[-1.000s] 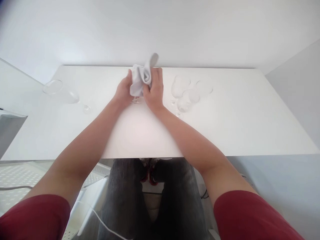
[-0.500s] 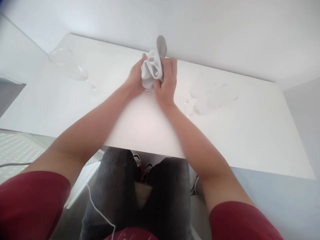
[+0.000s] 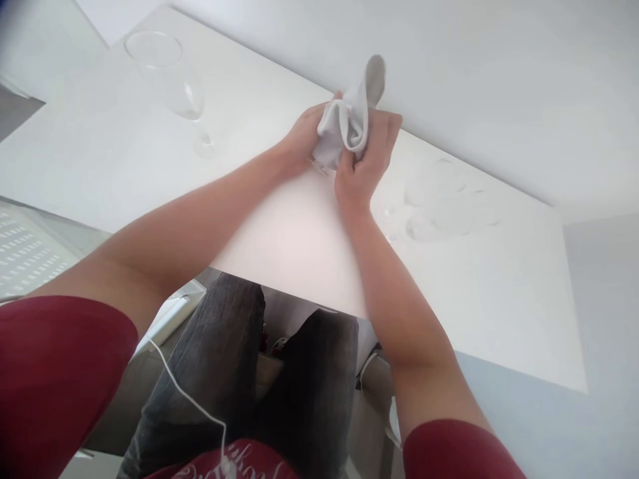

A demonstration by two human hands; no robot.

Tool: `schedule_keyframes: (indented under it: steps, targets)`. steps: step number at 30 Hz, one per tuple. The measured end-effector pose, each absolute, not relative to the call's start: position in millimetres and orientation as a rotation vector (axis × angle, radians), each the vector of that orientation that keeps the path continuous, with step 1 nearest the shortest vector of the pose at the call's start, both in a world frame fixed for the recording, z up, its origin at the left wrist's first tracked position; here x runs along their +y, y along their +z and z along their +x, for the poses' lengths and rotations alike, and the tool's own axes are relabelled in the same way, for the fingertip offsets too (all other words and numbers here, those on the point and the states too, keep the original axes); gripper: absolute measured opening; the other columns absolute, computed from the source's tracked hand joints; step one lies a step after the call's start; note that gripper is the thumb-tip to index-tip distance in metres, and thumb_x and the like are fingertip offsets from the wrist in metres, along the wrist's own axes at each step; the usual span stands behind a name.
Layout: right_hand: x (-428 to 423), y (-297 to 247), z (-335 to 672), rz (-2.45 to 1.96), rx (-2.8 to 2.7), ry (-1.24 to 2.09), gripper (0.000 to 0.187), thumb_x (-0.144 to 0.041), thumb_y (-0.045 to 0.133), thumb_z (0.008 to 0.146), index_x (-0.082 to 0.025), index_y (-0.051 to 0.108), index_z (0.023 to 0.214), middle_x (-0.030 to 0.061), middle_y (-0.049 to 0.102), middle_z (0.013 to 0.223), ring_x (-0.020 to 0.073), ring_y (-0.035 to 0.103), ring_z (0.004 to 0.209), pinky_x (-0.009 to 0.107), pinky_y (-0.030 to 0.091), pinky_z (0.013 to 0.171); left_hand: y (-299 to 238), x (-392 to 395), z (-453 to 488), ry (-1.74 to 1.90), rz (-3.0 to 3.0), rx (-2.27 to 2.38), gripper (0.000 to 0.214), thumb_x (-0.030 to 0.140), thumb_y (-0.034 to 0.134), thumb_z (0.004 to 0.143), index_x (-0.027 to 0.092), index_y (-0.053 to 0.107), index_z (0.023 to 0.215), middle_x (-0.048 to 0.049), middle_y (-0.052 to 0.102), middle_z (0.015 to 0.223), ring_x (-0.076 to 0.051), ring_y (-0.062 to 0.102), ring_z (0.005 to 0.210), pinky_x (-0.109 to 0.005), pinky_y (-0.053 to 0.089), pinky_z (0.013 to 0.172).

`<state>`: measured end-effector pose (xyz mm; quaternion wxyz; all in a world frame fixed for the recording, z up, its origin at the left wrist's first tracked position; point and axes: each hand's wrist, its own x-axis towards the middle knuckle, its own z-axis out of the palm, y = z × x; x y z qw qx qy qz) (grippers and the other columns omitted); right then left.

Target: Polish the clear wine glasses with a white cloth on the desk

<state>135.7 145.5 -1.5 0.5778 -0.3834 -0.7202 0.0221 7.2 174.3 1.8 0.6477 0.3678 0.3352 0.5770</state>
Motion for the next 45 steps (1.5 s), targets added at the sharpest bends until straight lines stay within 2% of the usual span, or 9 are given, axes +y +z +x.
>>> schedule_keyframes:
  steps: [5,9,12,18,22,29,33,38,45]
  targets:
    - [154,-3,141,-0.938,-1.542,0.087,0.021,-0.011,0.041,0.09,-0.028,0.046,0.1,0.0017,0.043,0.095,0.0169,0.048,0.09,0.038,0.048,0.087,-7,181,4,1.225,1.08,0.74,0.046,0.061,0.049,0.094,0.017,0.063,0.096,-0.0029,0.057,0.075,-0.014,0.06,0.064,-0.025,0.046,0.054]
    - [155,-4,141,-0.979,-1.482,0.115,0.02,-0.013,0.044,0.089,-0.026,0.048,0.104,0.0017,0.046,0.098,0.0173,0.052,0.096,0.04,0.049,0.09,-1,174,3,1.198,1.149,0.7,0.032,0.048,0.068,0.086,0.018,0.063,0.099,-0.0016,0.062,0.083,-0.012,0.062,0.064,-0.021,0.045,0.053]
    - [149,-2,136,-0.971,-1.629,0.224,0.014,-0.023,0.049,0.093,-0.025,0.054,0.106,0.0036,0.049,0.104,0.0194,0.055,0.102,0.042,0.05,0.093,-1,173,1,1.249,1.034,0.715,0.029,0.046,0.066,0.088,0.018,0.063,0.093,-0.0008,0.06,0.076,-0.013,0.062,0.062,-0.022,0.046,0.053]
    - [150,-4,137,-0.965,-1.596,0.337,0.02,-0.029,0.044,0.096,-0.024,0.054,0.113,0.0073,0.049,0.113,0.0223,0.054,0.112,0.046,0.049,0.096,3,176,0,1.257,0.868,0.604,0.042,0.057,0.048,0.094,0.02,0.064,0.1,-0.0033,0.066,0.084,-0.021,0.069,0.078,-0.031,0.054,0.065]
    - [153,-5,139,-0.999,-1.511,0.288,0.021,-0.03,0.042,0.096,-0.023,0.051,0.113,0.0051,0.05,0.107,0.0194,0.055,0.105,0.041,0.05,0.093,9,171,3,1.19,0.862,0.654,0.044,0.062,0.053,0.09,0.021,0.064,0.101,-0.0041,0.068,0.083,-0.021,0.07,0.078,-0.031,0.056,0.067]
    - [144,0,135,-0.972,-1.607,0.299,0.017,-0.027,0.048,0.093,-0.023,0.056,0.107,0.0056,0.05,0.104,0.0208,0.057,0.102,0.039,0.051,0.088,4,175,4,1.277,0.839,0.698,0.038,0.055,0.055,0.092,0.019,0.063,0.099,-0.0034,0.07,0.079,-0.019,0.07,0.077,-0.027,0.054,0.067]
    - [145,-1,137,-0.996,-1.523,0.277,0.021,-0.026,0.043,0.094,-0.024,0.052,0.112,0.0047,0.049,0.105,0.0202,0.055,0.101,0.04,0.05,0.087,4,174,3,1.176,0.843,0.667,0.047,0.064,0.054,0.088,0.021,0.064,0.104,-0.0036,0.071,0.078,-0.021,0.07,0.076,-0.029,0.055,0.063]
    - [144,-2,133,-1.007,-1.589,0.345,0.019,-0.022,0.052,0.09,-0.026,0.054,0.109,0.004,0.053,0.105,0.0165,0.052,0.09,0.033,0.049,0.082,13,167,4,1.209,0.877,0.587,0.054,0.071,0.044,0.09,0.023,0.065,0.101,-0.0043,0.071,0.08,-0.024,0.07,0.088,-0.031,0.055,0.069]
    - [147,0,141,-0.974,-1.526,0.257,0.031,-0.031,0.041,0.097,-0.026,0.057,0.123,0.0079,0.053,0.122,0.0232,0.054,0.119,0.046,0.05,0.095,2,175,6,1.277,0.889,0.714,0.033,0.054,0.063,0.088,0.023,0.064,0.099,-0.0007,0.066,0.083,-0.018,0.069,0.076,-0.026,0.053,0.06]
